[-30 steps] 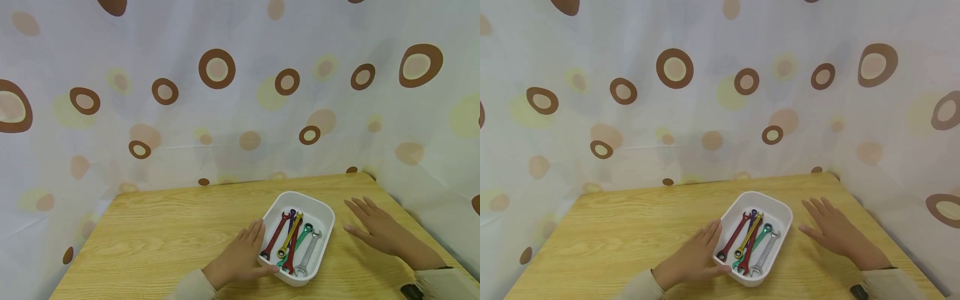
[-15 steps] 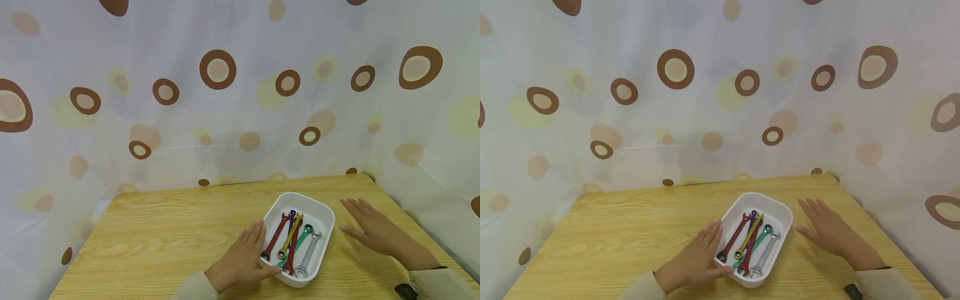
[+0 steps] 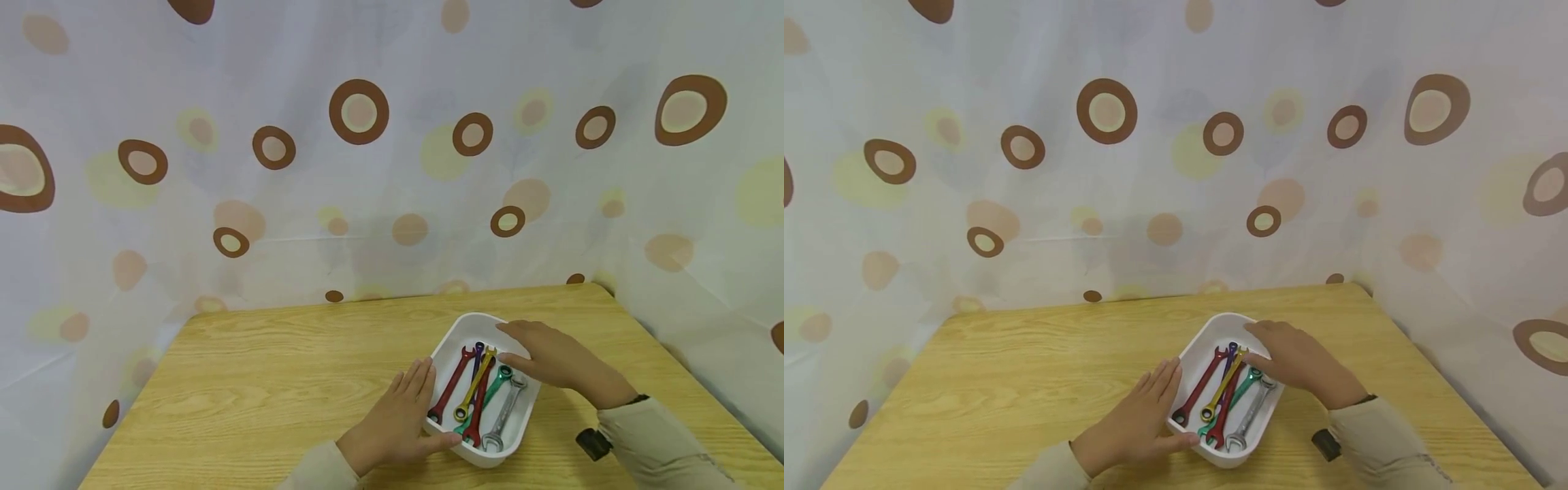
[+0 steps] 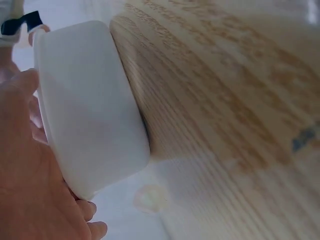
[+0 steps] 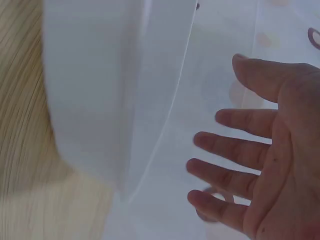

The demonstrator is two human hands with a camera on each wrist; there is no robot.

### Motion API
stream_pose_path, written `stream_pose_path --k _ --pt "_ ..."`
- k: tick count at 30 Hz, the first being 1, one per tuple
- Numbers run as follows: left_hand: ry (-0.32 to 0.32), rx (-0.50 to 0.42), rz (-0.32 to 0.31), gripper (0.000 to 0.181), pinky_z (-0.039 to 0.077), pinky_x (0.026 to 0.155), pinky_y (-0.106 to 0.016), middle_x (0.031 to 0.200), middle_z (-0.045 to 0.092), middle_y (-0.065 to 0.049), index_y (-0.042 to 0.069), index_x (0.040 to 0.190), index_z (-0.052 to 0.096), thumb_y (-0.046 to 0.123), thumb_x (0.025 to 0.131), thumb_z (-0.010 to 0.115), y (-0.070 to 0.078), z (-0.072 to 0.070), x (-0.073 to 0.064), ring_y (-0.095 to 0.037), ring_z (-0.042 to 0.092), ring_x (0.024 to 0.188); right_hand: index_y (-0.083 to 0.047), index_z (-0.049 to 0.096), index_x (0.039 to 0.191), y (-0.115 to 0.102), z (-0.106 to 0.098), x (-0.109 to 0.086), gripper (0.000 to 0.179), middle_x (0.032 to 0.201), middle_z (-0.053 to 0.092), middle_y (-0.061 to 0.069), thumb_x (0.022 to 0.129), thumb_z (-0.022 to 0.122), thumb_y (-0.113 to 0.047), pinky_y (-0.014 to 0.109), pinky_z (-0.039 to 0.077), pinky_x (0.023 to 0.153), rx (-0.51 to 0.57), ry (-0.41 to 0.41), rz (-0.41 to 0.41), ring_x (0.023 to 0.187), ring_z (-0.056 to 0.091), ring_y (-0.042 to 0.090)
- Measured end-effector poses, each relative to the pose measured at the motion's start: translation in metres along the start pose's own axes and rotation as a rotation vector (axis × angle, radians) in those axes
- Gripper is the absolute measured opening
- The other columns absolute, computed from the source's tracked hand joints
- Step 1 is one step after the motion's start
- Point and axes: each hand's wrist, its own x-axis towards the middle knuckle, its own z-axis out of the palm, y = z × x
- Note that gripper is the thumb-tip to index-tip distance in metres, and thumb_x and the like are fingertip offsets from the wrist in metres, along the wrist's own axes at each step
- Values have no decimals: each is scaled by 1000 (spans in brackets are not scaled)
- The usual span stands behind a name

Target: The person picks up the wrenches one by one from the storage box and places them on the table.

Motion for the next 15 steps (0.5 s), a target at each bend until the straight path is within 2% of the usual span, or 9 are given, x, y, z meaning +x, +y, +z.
stream_pose_path --k 5,8,12,15 --pt "-11 21 5 105 21 115 -50 160 4 -15 0 153 11 80 86 25 0 0 0 -30 6 147 2 58 128 -10 8 24 49 126 60 20 92 64 -31 54 44 96 54 -120 -4 117 56 39" --pt "-21 33 6 105 21 115 -49 160 4 -15 0 153 11 80 86 23 1 -1 0 -30 6 147 0 61 124 -13 13 37 44 123 62 16 89 68 -26 52 45 95 63 -198 -44 115 57 36" --pt "-22 44 6 105 20 115 -49 160 3 -17 0 153 10 80 86 22 0 -1 -1 -30 5 147 -2 67 113 -17 19 54 33 111 67 11 85 73 -16 48 49 89 71 -268 -144 105 62 31" --pt "-25 44 7 104 20 115 -49 160 3 -17 -1 152 11 79 87 24 1 -1 0 -30 5 147 -2 68 109 -20 24 63 29 106 69 9 83 73 -12 45 51 86 83 -298 -160 99 63 29"
